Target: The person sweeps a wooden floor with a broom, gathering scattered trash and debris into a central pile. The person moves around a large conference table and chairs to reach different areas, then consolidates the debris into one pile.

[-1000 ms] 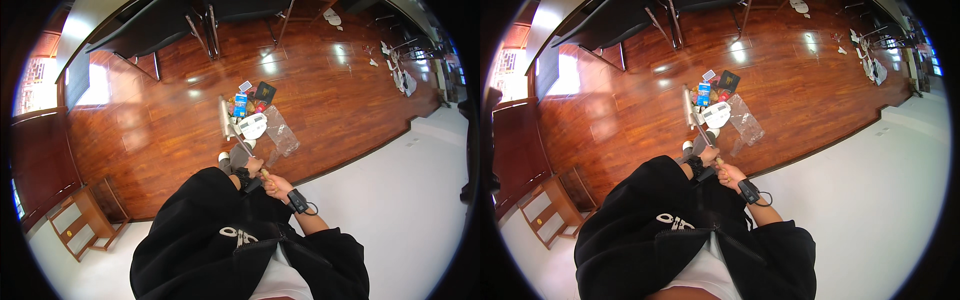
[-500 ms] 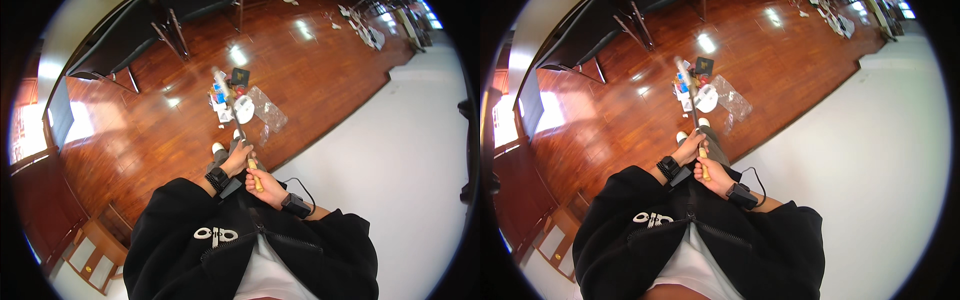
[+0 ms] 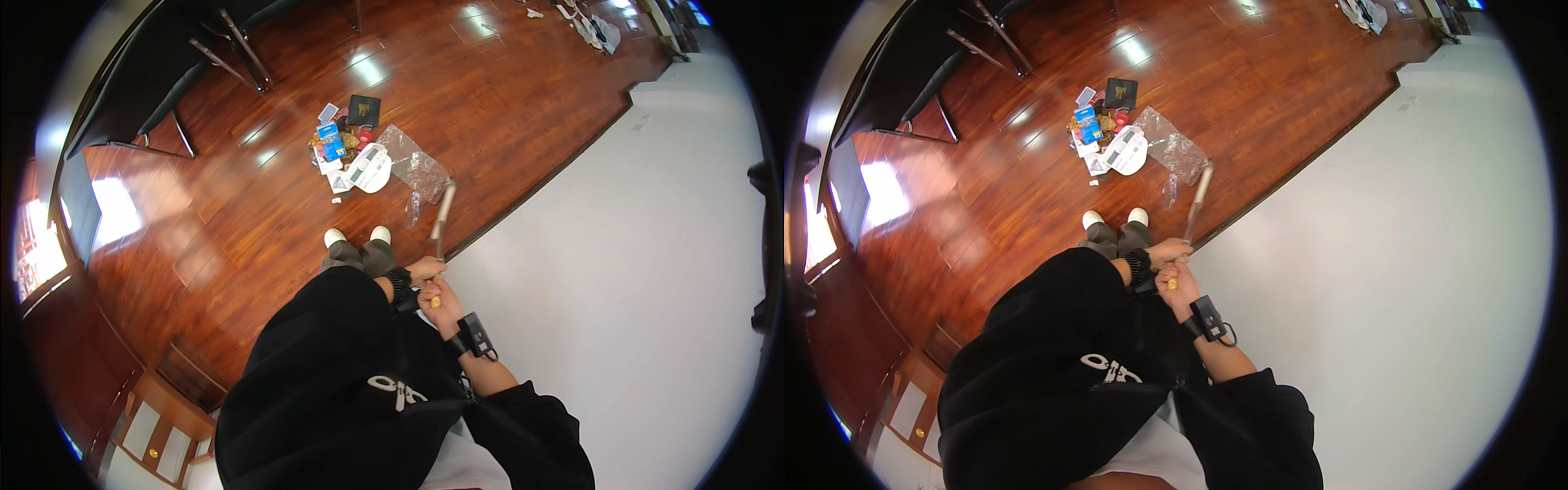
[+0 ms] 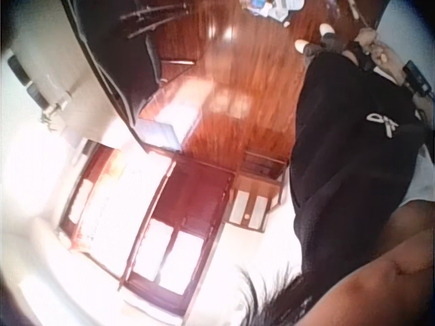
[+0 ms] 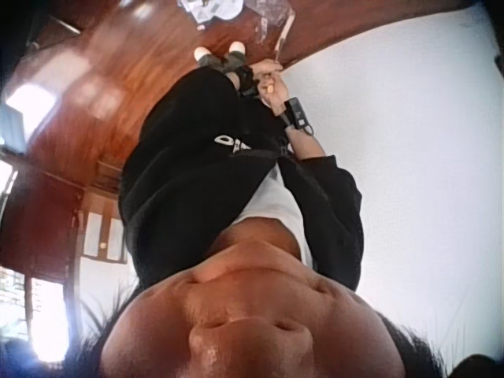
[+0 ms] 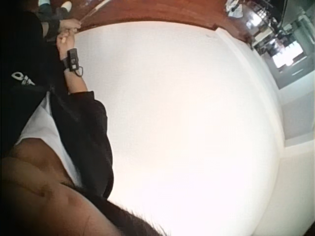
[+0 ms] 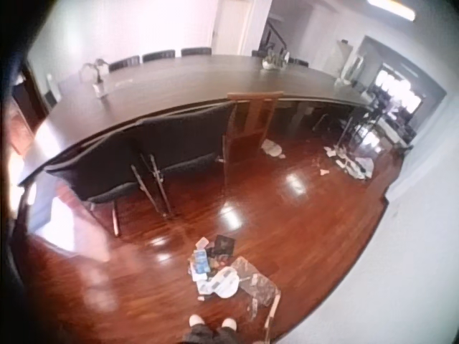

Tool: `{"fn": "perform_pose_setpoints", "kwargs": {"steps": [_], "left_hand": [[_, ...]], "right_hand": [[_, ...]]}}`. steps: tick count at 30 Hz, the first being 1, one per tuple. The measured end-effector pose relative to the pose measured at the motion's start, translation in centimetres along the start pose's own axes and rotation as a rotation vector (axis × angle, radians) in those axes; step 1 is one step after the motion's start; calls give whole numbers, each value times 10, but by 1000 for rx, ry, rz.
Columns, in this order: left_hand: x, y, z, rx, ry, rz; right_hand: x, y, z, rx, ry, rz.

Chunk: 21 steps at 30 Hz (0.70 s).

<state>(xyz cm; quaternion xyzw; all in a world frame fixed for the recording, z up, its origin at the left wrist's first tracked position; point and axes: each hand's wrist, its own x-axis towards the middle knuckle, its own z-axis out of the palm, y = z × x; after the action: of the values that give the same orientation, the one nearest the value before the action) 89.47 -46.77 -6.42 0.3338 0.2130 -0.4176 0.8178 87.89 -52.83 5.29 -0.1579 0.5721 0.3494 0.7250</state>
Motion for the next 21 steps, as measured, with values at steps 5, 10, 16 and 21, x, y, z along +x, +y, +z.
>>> {"fn": "perform_pose_setpoints", "kwargs": {"steps": [5, 10, 16, 21], "left_hand": [[-27, 0, -27, 46, 123, 175], [-51, 20, -37, 67, 302, 167], [-68, 38, 13, 0, 220, 112], [-42, 92, 56, -148, 145, 90]], "right_hand": [[6, 30, 11, -21, -39, 19], [9, 40, 21, -77, -127, 155], [-40, 2, 28, -54, -192, 308], [-78, -46, 83, -124, -273, 302]]}}
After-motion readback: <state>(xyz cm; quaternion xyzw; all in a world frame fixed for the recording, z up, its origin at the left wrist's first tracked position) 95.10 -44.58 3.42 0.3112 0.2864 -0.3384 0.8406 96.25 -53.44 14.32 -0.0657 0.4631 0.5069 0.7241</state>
